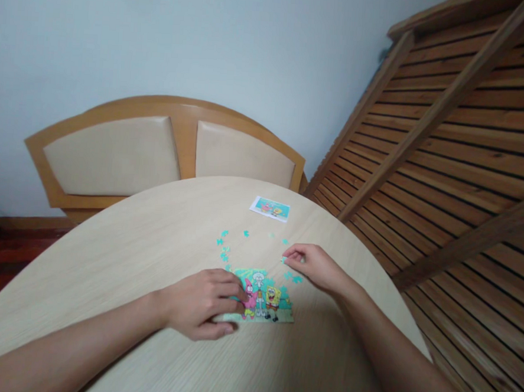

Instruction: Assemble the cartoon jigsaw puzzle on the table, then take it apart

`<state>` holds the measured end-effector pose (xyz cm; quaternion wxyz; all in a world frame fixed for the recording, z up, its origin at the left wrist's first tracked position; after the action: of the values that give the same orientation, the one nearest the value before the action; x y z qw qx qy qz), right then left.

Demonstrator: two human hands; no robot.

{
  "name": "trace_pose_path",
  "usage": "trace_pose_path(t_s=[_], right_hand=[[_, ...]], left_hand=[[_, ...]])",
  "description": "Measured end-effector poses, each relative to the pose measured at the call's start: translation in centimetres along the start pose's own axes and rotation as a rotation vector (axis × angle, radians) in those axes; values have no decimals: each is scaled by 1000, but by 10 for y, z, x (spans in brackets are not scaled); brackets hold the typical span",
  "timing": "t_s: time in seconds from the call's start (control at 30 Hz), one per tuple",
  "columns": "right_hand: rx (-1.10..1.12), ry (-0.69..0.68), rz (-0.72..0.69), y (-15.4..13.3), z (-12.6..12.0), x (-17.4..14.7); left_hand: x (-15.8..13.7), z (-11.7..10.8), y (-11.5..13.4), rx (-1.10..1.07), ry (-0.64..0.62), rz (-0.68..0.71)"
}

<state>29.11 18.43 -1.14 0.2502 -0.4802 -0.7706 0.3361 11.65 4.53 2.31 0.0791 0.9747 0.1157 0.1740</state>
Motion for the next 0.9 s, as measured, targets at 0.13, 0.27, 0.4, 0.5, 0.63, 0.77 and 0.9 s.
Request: trace_pose_path(t_s=[0.13, 0.27, 0.4, 0.5, 0.63, 0.77, 0.9], right_hand=[[-119, 59, -49, -5, -6, 0], [-187, 131, -112, -15, -11, 0], [-215, 143, -147, -31, 1, 5], [-243, 95, -204, -51, 23, 14], [-308, 37, -248, -79, 52, 36], [-320, -1, -244, -98, 74, 60], [-332, -58, -208, -103, 88, 75]], left_hand=[[0, -1, 1, -4, 13, 21], [0, -2, 3, 2, 28, 34], [-1, -2, 10, 15, 52, 83], [-1, -2, 15, 46, 70, 108], [-2, 0, 24, 104, 80, 147], [-4, 4, 33, 124, 92, 189], [-6, 8, 37, 129, 86, 214]])
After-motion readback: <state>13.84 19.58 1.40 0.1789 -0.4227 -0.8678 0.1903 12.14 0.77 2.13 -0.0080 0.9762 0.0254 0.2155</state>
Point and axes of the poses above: each hand's wrist, its own x-axis towards the middle knuckle, its own z-axis out of the palm, y = z × x, the point moved 10 cm from there along x, towards the middle knuckle, and after that the axes turned 4 degrees about x, right-handed, at the moved point
